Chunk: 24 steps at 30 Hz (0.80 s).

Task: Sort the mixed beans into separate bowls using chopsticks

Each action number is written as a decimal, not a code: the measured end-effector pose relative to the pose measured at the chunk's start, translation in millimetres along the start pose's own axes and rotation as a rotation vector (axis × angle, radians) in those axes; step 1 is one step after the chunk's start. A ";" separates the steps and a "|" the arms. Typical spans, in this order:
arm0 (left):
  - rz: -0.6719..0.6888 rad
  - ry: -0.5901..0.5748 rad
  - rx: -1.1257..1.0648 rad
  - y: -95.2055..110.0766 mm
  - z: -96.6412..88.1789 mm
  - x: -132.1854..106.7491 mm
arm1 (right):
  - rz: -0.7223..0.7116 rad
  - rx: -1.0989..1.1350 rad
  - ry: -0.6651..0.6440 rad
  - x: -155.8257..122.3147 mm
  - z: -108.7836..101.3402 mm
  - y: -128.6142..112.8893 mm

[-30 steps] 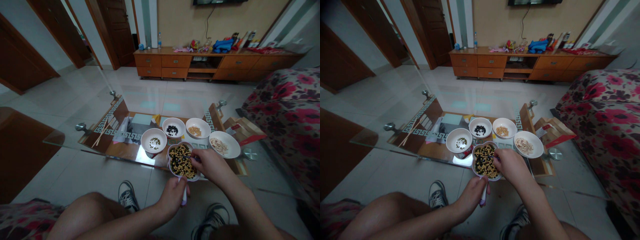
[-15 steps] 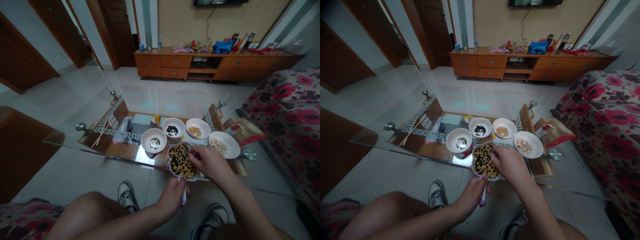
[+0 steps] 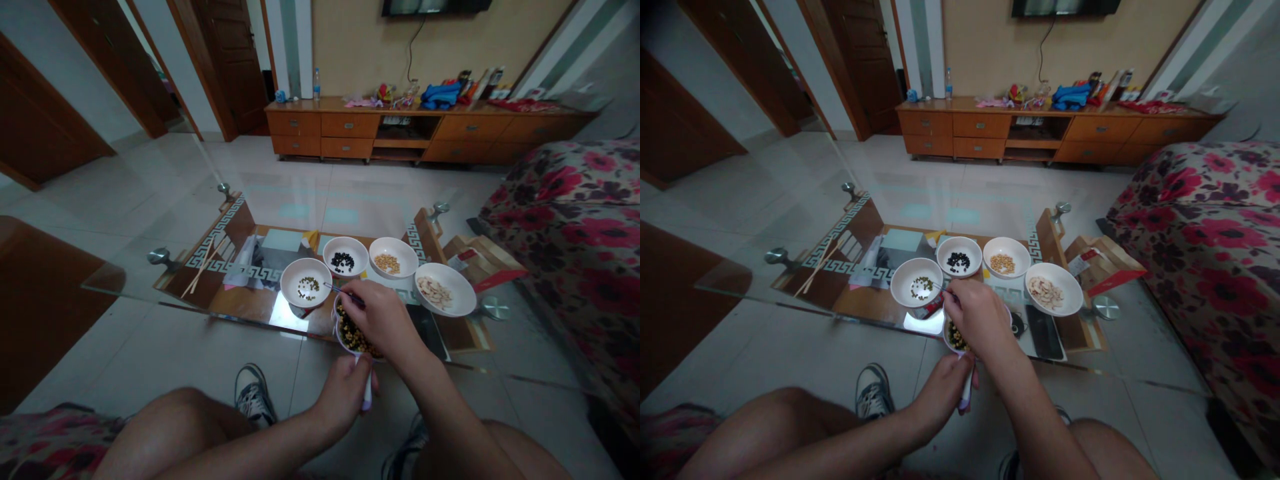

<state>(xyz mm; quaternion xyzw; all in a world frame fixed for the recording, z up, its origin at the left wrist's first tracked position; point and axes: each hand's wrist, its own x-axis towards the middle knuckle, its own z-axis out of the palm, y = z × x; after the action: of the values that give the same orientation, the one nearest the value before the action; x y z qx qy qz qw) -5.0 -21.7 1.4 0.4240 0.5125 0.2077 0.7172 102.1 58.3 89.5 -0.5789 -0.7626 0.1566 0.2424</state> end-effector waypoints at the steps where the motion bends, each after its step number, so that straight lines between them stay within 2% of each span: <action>1: -0.004 0.000 -0.006 -0.3 0.1 0.1 | 0.000 0.017 0.009 0.4 0.6 0.1; 6: -0.007 0.010 -0.001 1.0 0.5 -1.0 | 0.025 0.026 0.079 -3.0 -6.9 9.8; 9: -0.006 0.015 0.003 3.1 1.0 -1.6 | 0.076 0.014 0.070 -8.5 -15.3 18.3; 18: -0.010 0.037 -0.004 2.3 3.5 -2.1 | 0.157 -0.083 -0.132 -23.3 -24.5 36.4; 24: -0.002 0.038 0.011 5.1 3.5 -3.0 | 0.161 -0.069 -0.201 -26.4 -22.2 38.5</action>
<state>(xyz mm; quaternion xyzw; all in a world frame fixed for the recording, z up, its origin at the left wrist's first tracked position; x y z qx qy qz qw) -2.4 -22.4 7.7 0.4234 0.5276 0.2121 0.7053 151.1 42.8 83.0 -0.6278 -0.7390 0.2062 0.1314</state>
